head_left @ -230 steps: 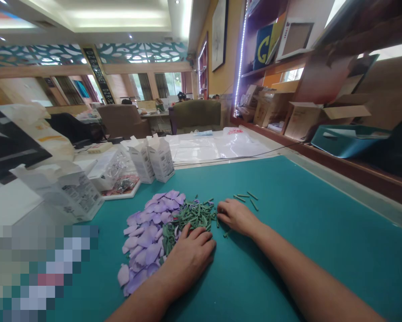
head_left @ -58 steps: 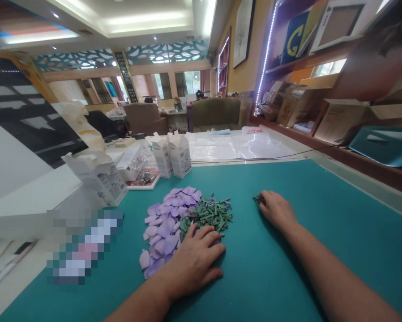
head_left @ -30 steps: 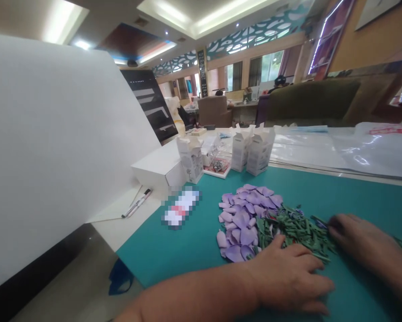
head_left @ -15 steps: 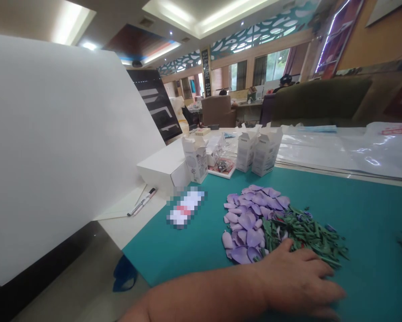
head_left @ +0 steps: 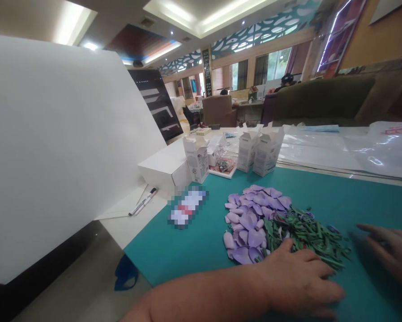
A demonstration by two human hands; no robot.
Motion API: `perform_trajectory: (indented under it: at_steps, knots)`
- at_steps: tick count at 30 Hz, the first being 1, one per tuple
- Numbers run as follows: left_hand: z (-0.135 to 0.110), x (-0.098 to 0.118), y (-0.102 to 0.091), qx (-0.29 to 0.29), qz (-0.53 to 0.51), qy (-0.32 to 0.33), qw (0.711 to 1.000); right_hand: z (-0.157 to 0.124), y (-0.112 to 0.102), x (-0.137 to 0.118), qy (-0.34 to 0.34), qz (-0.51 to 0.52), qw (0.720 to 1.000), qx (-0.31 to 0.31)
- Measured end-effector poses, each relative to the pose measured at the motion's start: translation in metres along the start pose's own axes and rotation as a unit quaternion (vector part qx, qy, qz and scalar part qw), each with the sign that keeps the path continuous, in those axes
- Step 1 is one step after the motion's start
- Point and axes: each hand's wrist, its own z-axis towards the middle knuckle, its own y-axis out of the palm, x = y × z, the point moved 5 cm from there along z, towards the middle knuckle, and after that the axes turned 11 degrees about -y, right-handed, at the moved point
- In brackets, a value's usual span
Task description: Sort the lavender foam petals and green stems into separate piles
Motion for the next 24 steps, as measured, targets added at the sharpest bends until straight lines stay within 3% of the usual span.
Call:
perform_trajectory:
  at_steps: [3,8,13,17,20,24]
  knots:
    - [0.001,0.000,0.001,0.002,0.003,0.003,1.000,0.001,0.010,-0.025,-0.003,0.072,0.997,-0.031]
    - [0.001,0.001,0.003,-0.001,0.010,0.002,1.000,0.004,0.005,-0.064,-0.031,0.096,0.994,-0.034]
    - [0.001,0.001,0.004,0.000,0.015,-0.002,1.000,0.010,0.003,-0.086,-0.050,0.098,0.993,-0.041]
    - [0.000,0.002,-0.001,0.005,0.009,-0.003,1.000,0.012,-0.004,-0.089,-0.024,0.125,0.990,-0.061]
    - [-0.001,0.000,-0.015,0.019,-0.011,-0.025,0.999,0.011,-0.009,-0.082,0.014,0.134,0.990,-0.050]
    - [-0.017,-0.025,-0.045,0.070,-0.048,-0.094,0.992,0.007,-0.007,-0.068,0.041,0.149,0.987,-0.042]
